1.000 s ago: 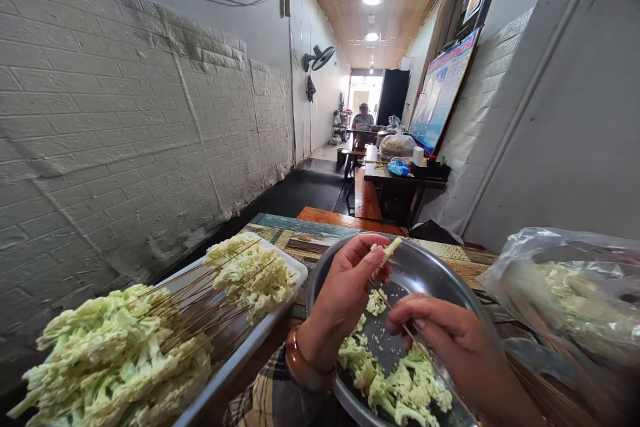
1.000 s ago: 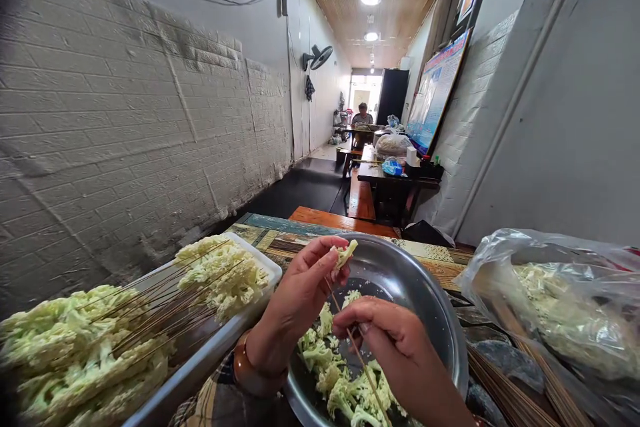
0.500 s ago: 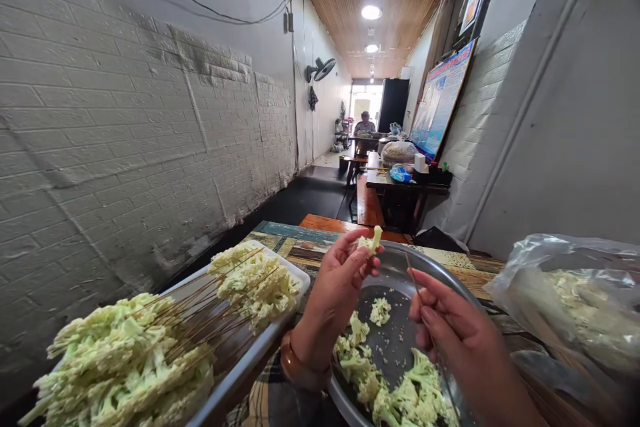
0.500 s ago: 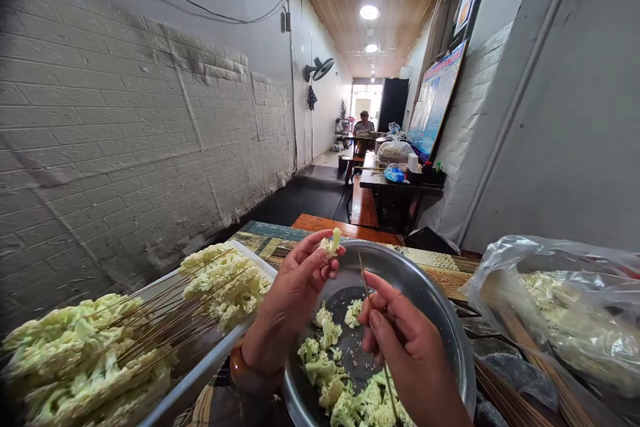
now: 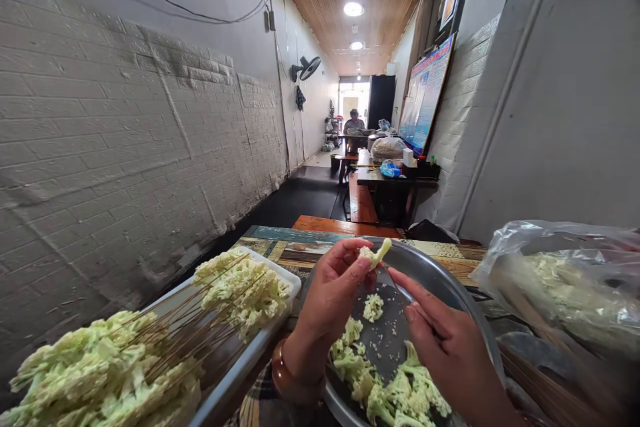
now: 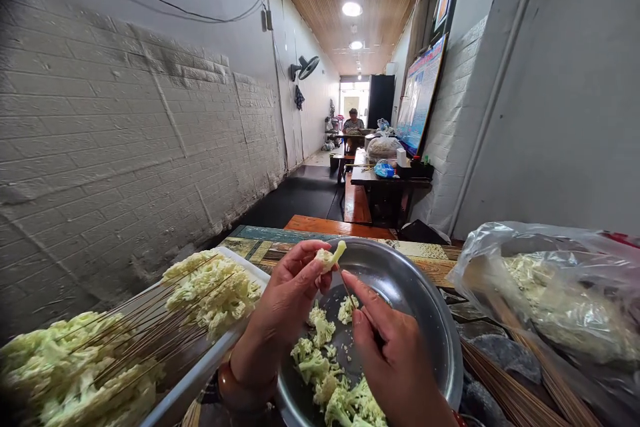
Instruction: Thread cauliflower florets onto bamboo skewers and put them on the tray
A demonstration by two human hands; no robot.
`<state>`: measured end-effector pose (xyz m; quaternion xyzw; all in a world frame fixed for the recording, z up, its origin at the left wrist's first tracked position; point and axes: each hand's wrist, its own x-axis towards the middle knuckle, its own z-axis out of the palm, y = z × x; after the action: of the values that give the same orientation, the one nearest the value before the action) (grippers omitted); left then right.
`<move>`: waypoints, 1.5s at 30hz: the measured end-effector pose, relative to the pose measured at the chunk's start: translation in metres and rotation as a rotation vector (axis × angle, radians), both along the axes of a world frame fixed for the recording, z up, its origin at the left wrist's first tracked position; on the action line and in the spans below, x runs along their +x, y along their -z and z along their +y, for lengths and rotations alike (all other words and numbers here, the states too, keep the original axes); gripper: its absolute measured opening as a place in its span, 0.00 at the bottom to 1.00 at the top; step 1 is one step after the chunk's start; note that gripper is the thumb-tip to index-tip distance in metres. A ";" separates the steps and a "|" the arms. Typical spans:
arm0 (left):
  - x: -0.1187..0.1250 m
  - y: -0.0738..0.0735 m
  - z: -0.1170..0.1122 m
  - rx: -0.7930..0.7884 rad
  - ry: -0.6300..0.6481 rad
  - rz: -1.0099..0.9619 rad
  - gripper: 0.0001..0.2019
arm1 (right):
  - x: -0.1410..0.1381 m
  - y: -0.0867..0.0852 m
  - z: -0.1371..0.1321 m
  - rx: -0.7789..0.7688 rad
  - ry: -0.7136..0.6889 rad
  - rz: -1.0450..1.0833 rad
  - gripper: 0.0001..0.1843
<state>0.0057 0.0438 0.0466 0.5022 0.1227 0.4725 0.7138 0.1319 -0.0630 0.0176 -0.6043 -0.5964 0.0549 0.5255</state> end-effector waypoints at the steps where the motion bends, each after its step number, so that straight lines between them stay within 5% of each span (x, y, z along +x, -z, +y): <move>1: 0.000 0.000 0.000 0.007 -0.003 0.004 0.11 | 0.001 0.000 0.000 0.003 -0.008 -0.010 0.23; 13: -0.002 0.000 0.000 0.056 -0.014 0.052 0.08 | -0.004 -0.010 -0.005 -0.079 -0.004 0.143 0.22; 45: -0.011 0.001 0.006 0.232 -0.069 0.233 0.12 | 0.004 -0.009 -0.002 -0.020 -0.002 0.115 0.19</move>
<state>-0.0051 0.0503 0.0452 0.6281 0.1662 0.4462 0.6154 0.1359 -0.0649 0.0268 -0.6049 -0.5651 0.0962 0.5527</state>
